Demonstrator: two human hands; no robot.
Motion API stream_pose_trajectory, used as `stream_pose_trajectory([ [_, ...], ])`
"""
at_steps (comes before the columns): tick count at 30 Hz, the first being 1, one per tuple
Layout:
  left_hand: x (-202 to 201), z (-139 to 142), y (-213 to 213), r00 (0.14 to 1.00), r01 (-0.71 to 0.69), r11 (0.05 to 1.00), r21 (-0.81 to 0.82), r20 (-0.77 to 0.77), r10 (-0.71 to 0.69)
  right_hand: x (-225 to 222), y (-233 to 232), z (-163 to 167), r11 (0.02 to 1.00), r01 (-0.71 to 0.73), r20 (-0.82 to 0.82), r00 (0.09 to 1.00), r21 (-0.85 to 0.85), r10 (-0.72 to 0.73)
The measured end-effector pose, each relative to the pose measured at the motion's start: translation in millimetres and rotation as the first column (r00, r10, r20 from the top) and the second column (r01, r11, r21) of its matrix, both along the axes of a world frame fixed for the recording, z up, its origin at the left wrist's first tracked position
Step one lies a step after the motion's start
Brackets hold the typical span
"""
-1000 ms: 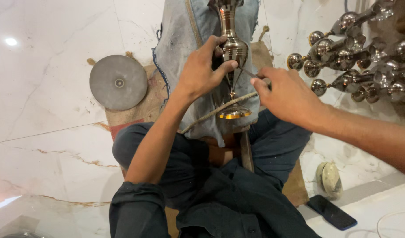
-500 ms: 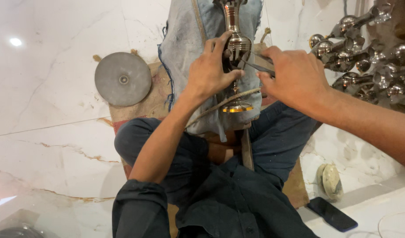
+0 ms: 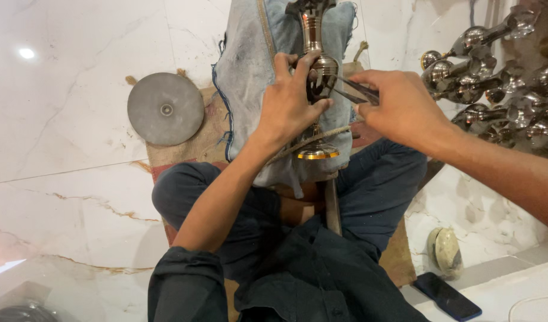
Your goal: The person sits cross-legged on the floor and repeatedly hammers a metal vase with a chisel and hammer. They occasionally rotate the vase and use pliers to adjust the chisel position before continuing to strike the surface.
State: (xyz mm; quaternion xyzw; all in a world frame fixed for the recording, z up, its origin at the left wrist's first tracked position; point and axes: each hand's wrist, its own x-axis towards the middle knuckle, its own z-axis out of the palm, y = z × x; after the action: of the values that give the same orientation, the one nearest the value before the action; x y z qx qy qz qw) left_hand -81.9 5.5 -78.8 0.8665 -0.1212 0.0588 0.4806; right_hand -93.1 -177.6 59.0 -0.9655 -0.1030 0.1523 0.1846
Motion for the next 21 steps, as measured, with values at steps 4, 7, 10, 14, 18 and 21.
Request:
stream_pose_trajectory([
  [4,2.3,-4.7,5.4,0.993,0.068,0.997,-0.042,0.101,-0.063,4.5,3.8,-1.0,0.995,0.101,-0.109,0.989,-0.009,-0.102],
  [7,3.6,-7.0,11.2,0.995,0.100,0.995,-0.003,0.024,-0.100,-3.4,10.0,-8.2,0.997,-0.005,-0.008,1.000,-0.071,0.005],
  [10,7.3,-7.5,20.2,0.985,0.166,0.986,0.008,0.040,-0.166,-22.6,14.5,-22.4,0.875,-0.291,0.287,0.864,-0.387,0.414],
  [14,11.6,-4.5,36.1,0.957,0.278,0.960,-0.034,0.093,-0.274,-40.7,1.4,-44.0,0.641,-0.357,0.307,0.656,-0.679,0.690],
  [18,12.1,-0.3,47.0,0.953,0.302,0.953,0.032,0.029,-0.303,-30.9,-26.9,-55.6,0.367,-0.355,0.267,0.300,-0.860,0.916],
  [21,11.6,-0.5,48.1,0.956,0.288,0.958,0.005,0.060,-0.288,-15.8,-37.0,-57.6,0.270,-0.328,0.231,0.155,-0.905,0.961],
])
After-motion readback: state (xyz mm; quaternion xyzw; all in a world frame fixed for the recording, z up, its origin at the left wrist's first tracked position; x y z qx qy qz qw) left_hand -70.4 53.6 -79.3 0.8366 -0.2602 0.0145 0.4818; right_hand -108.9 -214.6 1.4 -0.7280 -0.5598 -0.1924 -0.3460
